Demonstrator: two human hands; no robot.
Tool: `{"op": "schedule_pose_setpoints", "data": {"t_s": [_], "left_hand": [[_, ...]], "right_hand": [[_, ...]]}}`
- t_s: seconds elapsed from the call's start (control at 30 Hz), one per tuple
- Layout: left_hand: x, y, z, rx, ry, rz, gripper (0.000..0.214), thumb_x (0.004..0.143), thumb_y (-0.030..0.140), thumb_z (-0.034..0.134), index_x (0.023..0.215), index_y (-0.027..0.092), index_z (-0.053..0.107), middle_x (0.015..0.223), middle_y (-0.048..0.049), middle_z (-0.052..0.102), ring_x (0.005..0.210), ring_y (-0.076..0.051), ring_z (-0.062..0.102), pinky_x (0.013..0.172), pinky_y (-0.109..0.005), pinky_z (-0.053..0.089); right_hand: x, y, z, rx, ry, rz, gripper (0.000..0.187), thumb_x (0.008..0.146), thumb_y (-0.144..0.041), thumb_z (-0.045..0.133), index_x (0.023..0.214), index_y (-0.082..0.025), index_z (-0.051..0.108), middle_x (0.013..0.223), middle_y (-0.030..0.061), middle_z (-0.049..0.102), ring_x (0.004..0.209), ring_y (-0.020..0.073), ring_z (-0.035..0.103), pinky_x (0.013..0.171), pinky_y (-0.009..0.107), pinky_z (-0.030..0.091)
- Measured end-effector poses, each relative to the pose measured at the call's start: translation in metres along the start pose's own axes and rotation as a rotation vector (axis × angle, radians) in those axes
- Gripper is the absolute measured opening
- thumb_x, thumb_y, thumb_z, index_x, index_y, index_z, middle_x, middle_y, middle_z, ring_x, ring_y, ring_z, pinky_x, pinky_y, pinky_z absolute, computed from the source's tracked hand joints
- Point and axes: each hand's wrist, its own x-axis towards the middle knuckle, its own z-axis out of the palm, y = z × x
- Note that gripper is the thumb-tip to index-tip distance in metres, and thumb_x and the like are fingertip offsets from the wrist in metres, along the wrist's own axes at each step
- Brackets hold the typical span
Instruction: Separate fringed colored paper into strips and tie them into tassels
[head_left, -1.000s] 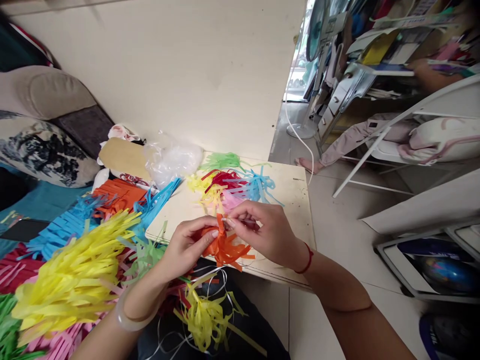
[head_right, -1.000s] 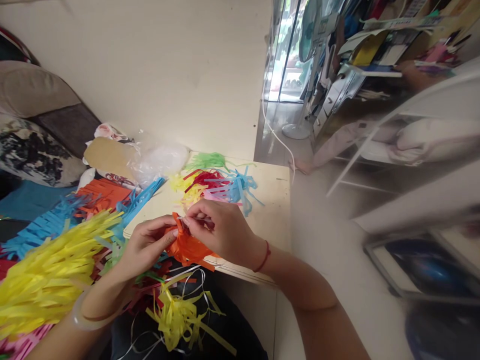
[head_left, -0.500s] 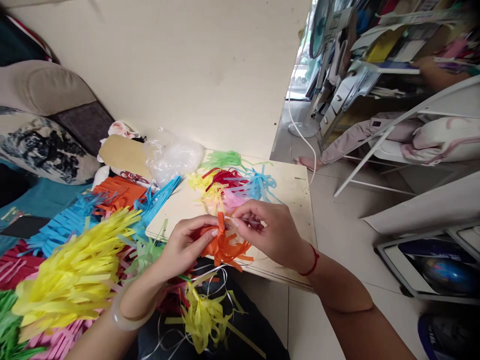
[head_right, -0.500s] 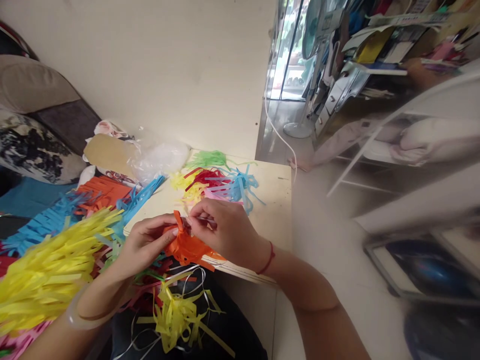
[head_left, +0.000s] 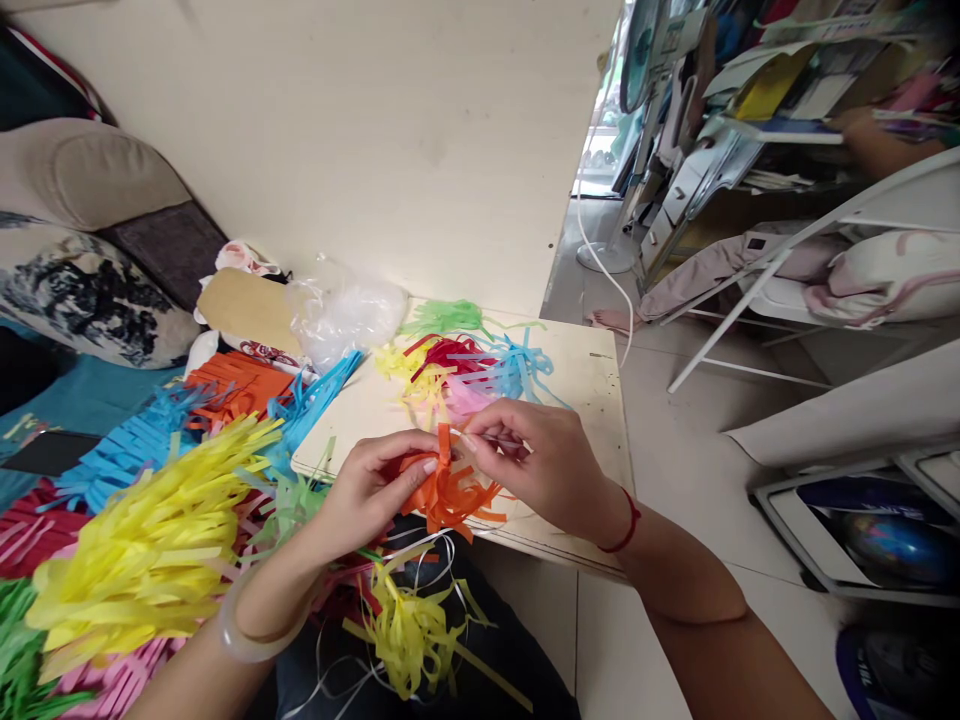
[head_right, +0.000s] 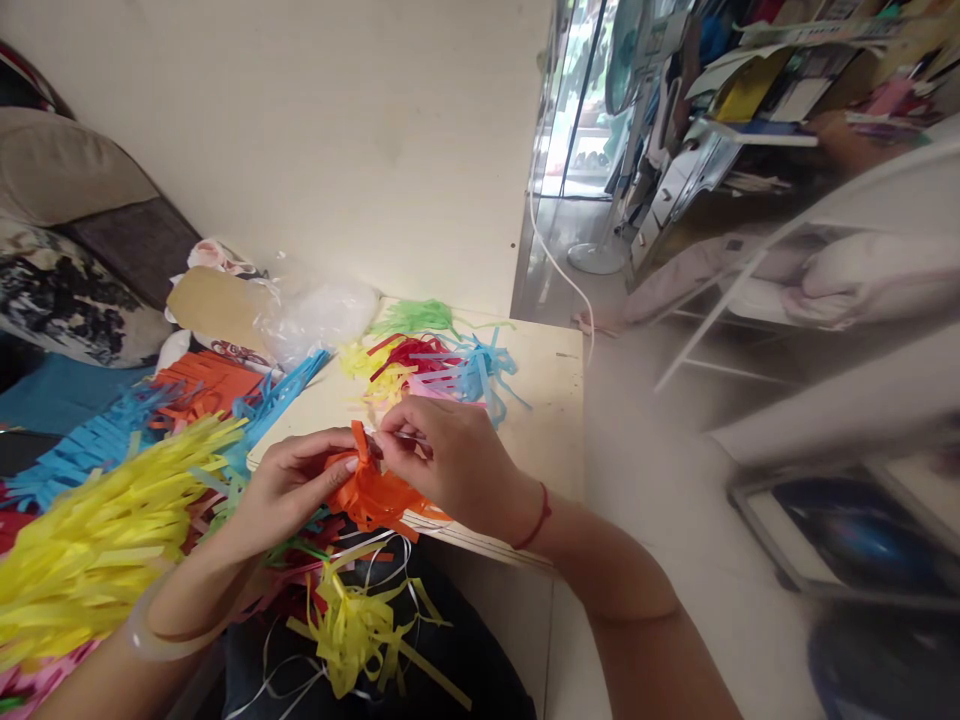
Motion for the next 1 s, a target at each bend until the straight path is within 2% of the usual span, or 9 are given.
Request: {"op": "schedule_pose_setpoints", "data": {"t_s": [0.77,0.9,1.0], "left_hand": [[0.0005,0.0025,-0.0024,-0.122,-0.071,-0.062,0.018,0.083,0.031,0.064,0.09,0.018,0.073,0.083,-0.008,0.073,0.074,-0.017,0.066,0.069,-0.024,0.054],[-0.0016,0.0046,-0.0037,-0.193,-0.106,-0.059,0.022,0.083,0.025,0.064,0.104,0.02,0.07,0.086,-0.0076,0.072,0.076,-0.016,0.066,0.069,-0.022,0.053],[-0.0048,0.0055,-0.0055,-0.229,-0.133,-0.051,0.048,0.085,0.021,0.062,0.132,0.025,0.053,0.085,-0.0062,0.069,0.073,-0.014,0.063,0.065,-0.021,0.051]], "right_hand": [[0.0011,0.0001,-0.0044,-0.012,-0.054,-0.065,0.011,0.087,-0.019,0.056,0.077,-0.019,0.06,0.065,-0.0036,0.064,0.052,0.0051,0.05,0.052,0.019,0.039],[0.0014,0.0013,-0.0047,-0.008,-0.049,-0.079,0.01,0.086,-0.017,0.057,0.078,-0.018,0.062,0.065,-0.0034,0.064,0.052,0.0049,0.049,0.053,0.018,0.039],[0.0012,0.0024,-0.0045,0.003,-0.052,-0.031,0.009,0.085,-0.017,0.058,0.078,-0.017,0.063,0.066,-0.0028,0.064,0.053,0.005,0.048,0.054,0.018,0.04]]}}
